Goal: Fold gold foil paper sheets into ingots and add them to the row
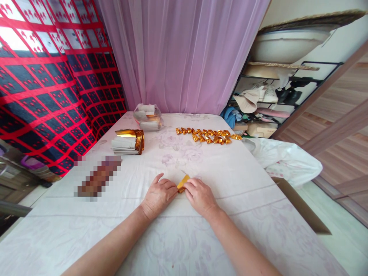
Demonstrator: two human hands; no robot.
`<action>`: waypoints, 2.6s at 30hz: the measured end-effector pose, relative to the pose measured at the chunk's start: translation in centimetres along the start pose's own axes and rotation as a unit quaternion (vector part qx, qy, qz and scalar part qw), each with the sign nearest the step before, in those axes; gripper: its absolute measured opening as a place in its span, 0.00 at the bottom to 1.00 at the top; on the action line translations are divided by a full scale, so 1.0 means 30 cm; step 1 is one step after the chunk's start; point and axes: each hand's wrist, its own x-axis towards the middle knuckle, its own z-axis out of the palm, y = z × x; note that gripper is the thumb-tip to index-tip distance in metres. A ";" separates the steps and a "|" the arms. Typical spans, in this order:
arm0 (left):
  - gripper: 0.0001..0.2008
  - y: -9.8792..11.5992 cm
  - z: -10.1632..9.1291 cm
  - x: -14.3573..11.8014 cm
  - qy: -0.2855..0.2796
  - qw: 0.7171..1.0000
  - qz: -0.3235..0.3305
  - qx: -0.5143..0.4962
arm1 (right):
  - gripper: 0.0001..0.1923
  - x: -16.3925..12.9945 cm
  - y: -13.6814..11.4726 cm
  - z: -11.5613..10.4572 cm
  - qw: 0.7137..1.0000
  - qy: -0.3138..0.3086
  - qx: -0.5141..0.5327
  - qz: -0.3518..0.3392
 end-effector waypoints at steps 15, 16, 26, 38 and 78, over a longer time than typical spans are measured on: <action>0.08 -0.003 -0.011 -0.006 -0.023 0.993 -0.048 -0.103 | 0.06 -0.009 -0.017 -0.025 0.999 0.009 0.015 -0.031; 0.08 -0.004 -0.012 -0.006 -0.021 0.993 -0.050 -0.108 | 0.06 -0.010 -0.018 -0.026 0.999 0.007 0.019 -0.028; 0.09 -0.004 -0.027 -0.006 -0.020 0.989 -0.051 -0.138 | 0.09 -0.015 -0.014 -0.029 0.998 -0.009 0.056 -0.008; 0.09 -0.008 -0.033 -0.007 -0.018 0.990 -0.043 -0.134 | 0.10 -0.015 -0.016 -0.037 0.998 -0.014 0.060 0.001; 0.09 -0.012 -0.030 -0.019 -0.036 0.992 -0.032 -0.115 | 0.10 -0.015 -0.015 -0.043 0.998 -0.027 0.060 0.011</action>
